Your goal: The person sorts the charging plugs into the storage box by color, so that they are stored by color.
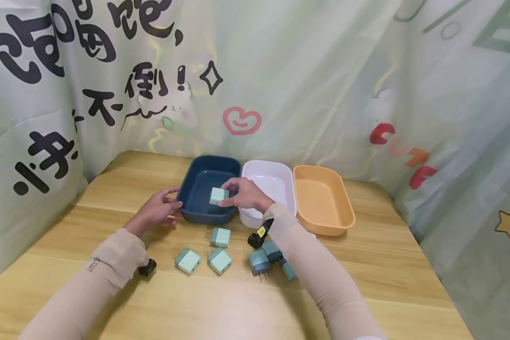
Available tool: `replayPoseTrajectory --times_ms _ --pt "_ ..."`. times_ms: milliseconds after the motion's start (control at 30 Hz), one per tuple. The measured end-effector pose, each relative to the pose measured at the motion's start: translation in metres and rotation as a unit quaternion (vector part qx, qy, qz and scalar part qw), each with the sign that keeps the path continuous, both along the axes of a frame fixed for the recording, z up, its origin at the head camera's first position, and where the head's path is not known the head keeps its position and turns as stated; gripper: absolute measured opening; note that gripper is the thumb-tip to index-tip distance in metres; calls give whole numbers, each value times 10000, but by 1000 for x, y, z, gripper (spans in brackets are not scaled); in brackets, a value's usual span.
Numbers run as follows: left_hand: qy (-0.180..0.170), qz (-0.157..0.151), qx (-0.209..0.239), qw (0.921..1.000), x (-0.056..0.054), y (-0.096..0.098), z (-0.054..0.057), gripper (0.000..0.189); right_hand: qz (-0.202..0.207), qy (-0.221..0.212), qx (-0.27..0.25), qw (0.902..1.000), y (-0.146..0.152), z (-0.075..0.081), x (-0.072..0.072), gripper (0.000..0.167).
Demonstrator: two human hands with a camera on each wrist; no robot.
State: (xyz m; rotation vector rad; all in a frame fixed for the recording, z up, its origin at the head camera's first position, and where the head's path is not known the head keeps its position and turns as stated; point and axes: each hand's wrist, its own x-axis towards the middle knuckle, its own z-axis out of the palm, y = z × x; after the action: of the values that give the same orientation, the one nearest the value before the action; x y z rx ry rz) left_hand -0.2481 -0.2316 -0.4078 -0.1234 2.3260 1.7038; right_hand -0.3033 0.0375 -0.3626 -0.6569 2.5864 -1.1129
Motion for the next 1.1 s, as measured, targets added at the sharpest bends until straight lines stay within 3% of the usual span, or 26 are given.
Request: replayPoseTrajectory --times_ms 500,1100 --pt "9 -28 119 9999 1 1 3 62 -34 -284 -60 9996 -15 3 -12 46" --pt "107 -43 100 9999 0 1 1 61 43 -234 95 9997 -30 -3 -27 46"
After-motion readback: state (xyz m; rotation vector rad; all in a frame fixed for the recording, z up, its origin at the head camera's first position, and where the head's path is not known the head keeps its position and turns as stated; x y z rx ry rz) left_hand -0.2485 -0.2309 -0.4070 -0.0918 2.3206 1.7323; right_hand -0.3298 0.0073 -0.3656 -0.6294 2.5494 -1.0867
